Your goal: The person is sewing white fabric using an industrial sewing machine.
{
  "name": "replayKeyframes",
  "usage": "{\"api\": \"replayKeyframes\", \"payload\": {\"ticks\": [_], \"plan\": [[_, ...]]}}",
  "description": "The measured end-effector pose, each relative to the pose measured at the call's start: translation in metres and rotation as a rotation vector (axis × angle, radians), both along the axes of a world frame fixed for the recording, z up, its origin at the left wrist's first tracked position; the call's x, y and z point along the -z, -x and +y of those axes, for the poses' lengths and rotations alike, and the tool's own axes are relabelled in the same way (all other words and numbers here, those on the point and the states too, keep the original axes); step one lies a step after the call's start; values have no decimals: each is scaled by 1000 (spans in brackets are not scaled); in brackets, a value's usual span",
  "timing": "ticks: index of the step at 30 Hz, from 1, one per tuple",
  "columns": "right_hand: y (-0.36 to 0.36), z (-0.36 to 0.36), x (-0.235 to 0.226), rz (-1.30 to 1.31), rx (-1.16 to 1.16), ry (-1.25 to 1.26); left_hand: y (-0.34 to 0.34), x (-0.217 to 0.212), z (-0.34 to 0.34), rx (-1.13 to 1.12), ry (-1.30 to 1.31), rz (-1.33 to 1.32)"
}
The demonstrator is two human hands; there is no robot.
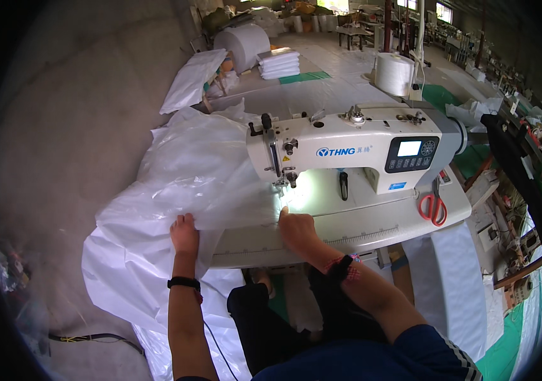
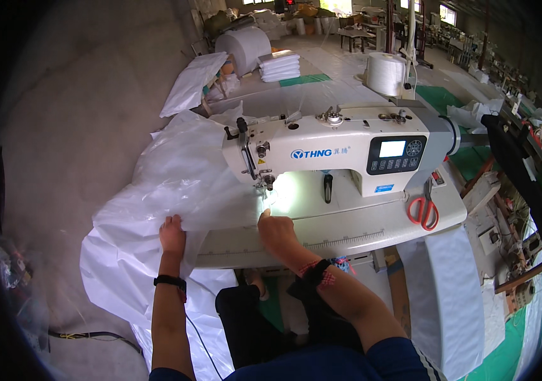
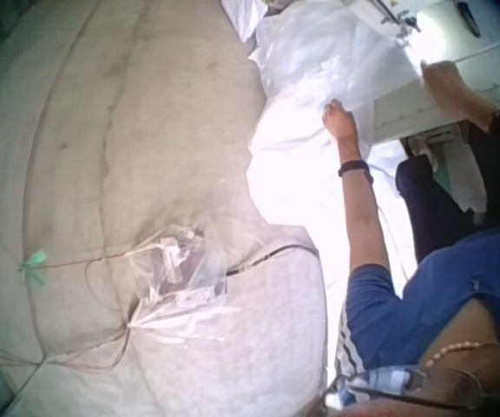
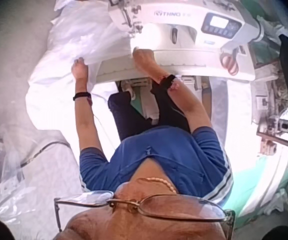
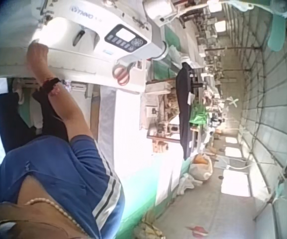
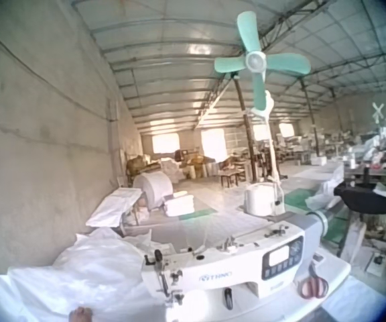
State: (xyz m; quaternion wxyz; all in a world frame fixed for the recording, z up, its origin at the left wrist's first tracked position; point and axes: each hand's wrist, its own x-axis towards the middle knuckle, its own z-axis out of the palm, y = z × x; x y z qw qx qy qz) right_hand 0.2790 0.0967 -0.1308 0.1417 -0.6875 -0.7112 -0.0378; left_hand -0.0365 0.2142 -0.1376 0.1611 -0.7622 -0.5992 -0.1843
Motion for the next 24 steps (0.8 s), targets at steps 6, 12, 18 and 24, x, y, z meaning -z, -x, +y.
{"api": "replayKeyframes", "payload": {"ticks": [6, 12, 18, 24], "plan": [[-4, 12, -4, 16, 10, 88, -14, 3, 41, -134, 114, 79], [-3, 17, -9, 91, 32, 11, -31, -14, 56, -259, 252, 20], [14, -35, -5, 950, -255, 376, -26, -53, -7, -191, 135, 45], [67, -94, -6, 1837, -302, 1109, -51, -35, -135, 333, -15, 140]]}}
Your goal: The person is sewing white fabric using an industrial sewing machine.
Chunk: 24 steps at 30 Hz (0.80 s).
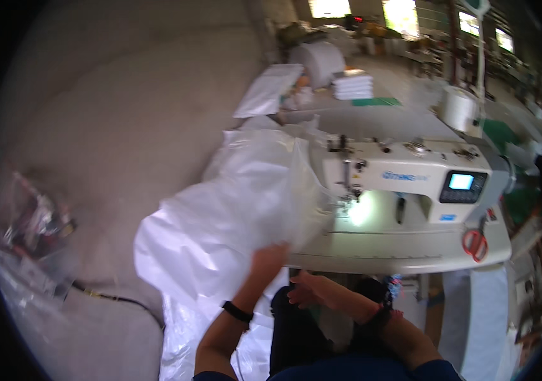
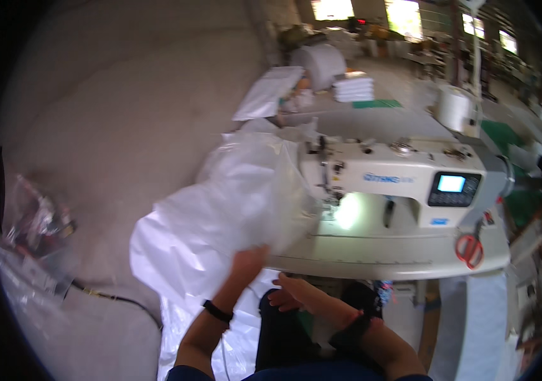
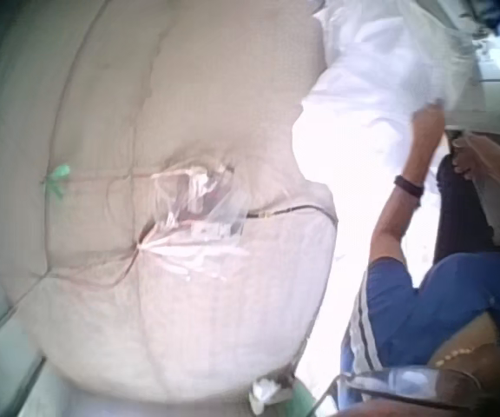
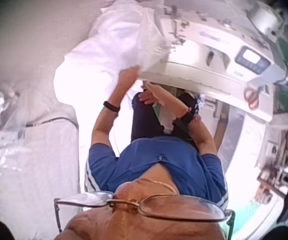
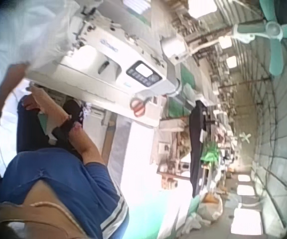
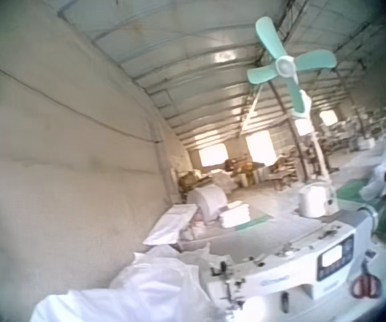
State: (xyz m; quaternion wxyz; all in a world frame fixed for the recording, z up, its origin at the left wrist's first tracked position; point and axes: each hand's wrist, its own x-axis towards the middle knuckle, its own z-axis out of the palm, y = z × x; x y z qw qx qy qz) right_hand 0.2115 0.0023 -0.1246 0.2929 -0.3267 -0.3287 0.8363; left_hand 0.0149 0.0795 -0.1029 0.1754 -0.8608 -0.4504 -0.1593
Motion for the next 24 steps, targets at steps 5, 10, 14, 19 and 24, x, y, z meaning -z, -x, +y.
{"api": "replayKeyframes", "payload": {"ticks": [5, 10, 14, 19, 24], "plan": [[16, -28, 47, 253, 230, 103, -51, 32, -109, -64, 391, -1], [-59, -58, 58, -817, 111, -746, -46, -5, -146, 400, 624, -361], [-128, -102, 44, -391, 286, -893, 15, -52, -77, 111, 98, -506], [-153, -119, 64, -45, 448, 130, 143, -28, 14, -1103, -372, -101], [-147, -120, 76, -22, 279, 253, 274, 83, 35, -964, 421, -291]]}}
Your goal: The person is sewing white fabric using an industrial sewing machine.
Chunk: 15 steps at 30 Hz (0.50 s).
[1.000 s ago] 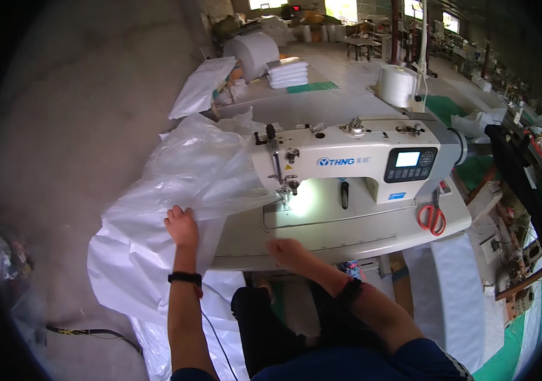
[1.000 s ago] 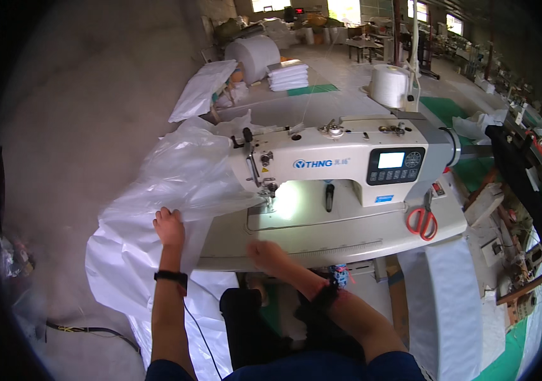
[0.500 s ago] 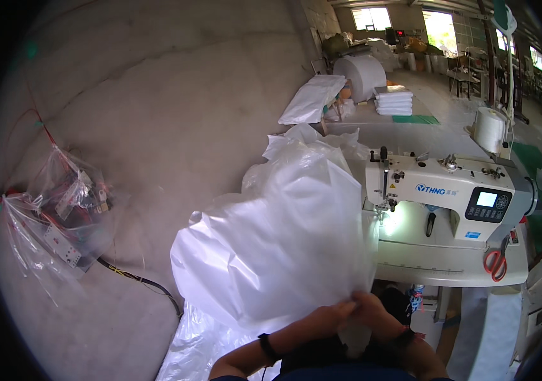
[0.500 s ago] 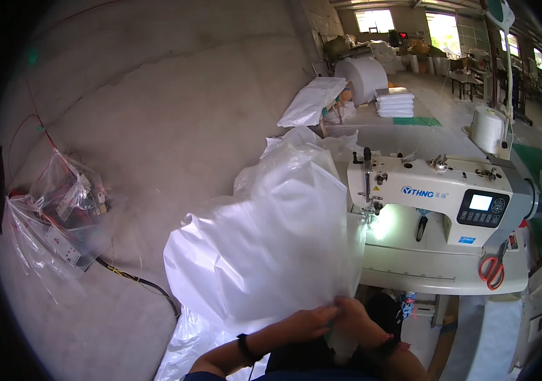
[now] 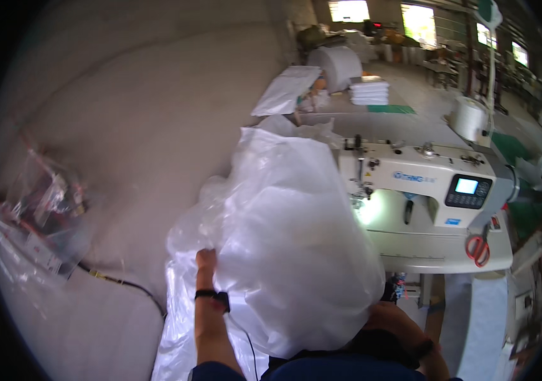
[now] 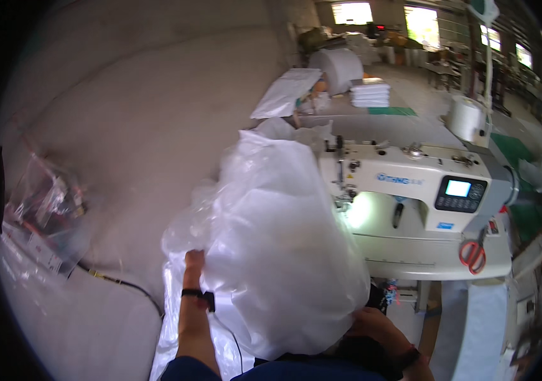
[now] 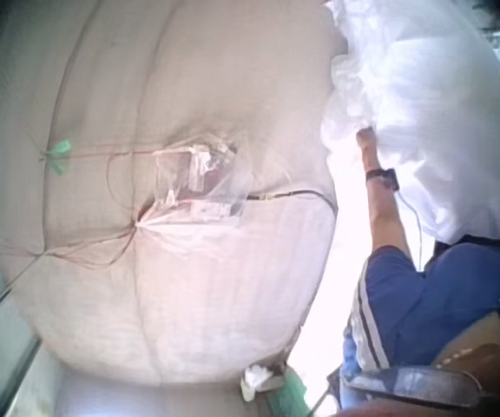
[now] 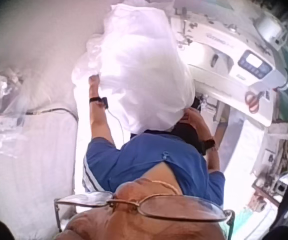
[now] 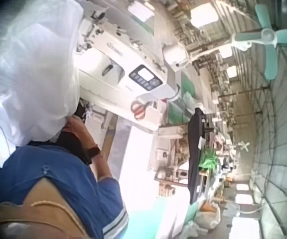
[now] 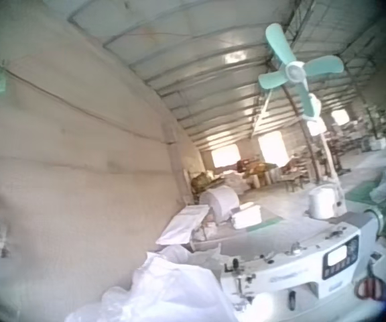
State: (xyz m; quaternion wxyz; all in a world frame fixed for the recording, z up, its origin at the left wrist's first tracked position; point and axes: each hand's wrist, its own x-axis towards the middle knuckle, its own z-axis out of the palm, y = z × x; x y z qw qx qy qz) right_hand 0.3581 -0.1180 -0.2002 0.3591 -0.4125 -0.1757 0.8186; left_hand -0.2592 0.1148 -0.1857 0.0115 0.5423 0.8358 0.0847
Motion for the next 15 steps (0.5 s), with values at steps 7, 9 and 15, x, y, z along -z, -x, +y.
{"api": "replayKeyframes", "payload": {"ticks": [7, 9, 15], "plan": [[72, 30, -4, 8, -231, -2, 129, -27, -159, 16, -1056, -971], [94, 33, -8, 88, -273, 36, 147, -49, -250, 46, -1014, -984], [124, 33, -33, 69, -306, -27, 95, -18, -336, -241, -195, -918]]}}
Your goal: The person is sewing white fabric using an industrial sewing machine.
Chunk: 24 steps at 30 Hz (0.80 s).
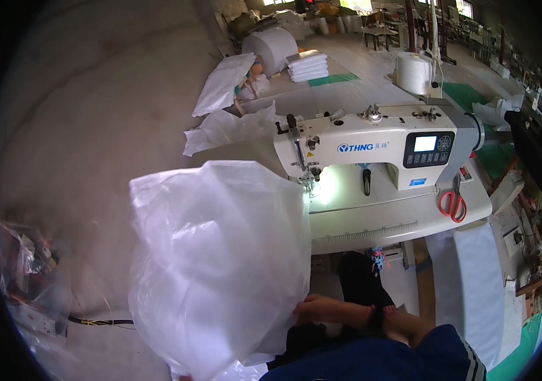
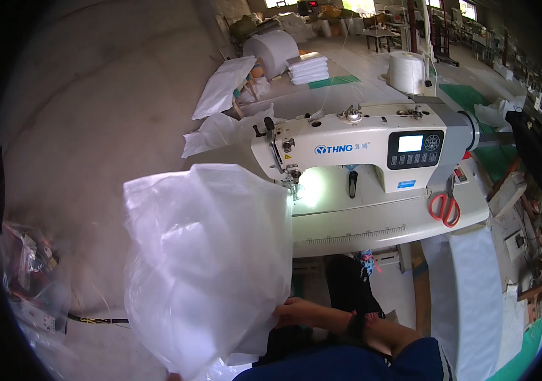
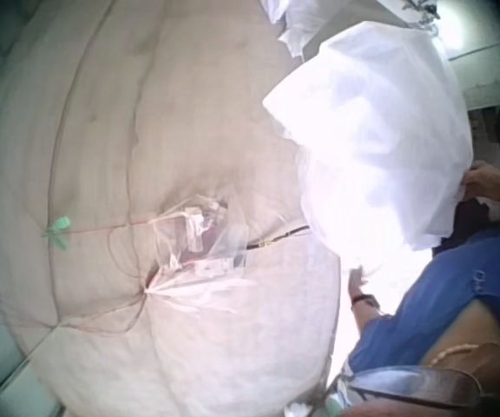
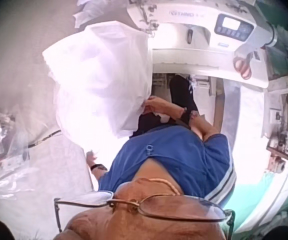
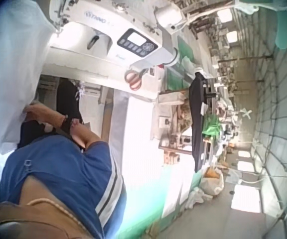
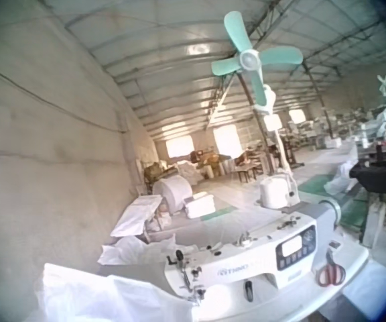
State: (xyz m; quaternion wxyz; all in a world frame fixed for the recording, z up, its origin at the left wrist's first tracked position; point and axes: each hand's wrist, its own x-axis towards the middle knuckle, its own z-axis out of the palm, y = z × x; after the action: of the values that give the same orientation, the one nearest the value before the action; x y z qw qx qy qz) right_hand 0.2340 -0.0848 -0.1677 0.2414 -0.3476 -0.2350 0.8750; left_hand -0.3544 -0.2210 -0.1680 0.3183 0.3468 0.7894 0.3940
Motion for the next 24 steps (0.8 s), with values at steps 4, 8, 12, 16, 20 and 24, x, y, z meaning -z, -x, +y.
{"api": "replayKeyframes", "payload": {"ticks": [4, 8, 12, 16, 20, 24], "plan": [[-2, 2, -9, 8, 13, -68, -97, 18, 122, 316, -24, 323], [-10, 2, -13, 157, 29, -170, -199, 7, 242, 556, -82, 661], [-6, 4, -11, 264, 131, -78, -242, -7, 299, 603, -31, 828], [25, 21, 1, 259, 173, -36, -191, -12, 287, 558, -62, 898], [81, 36, 13, 152, 66, 44, -74, -10, 203, 456, 36, 936], [112, 39, 28, 205, 55, 3, 20, -20, 88, 427, 619, 972]]}}
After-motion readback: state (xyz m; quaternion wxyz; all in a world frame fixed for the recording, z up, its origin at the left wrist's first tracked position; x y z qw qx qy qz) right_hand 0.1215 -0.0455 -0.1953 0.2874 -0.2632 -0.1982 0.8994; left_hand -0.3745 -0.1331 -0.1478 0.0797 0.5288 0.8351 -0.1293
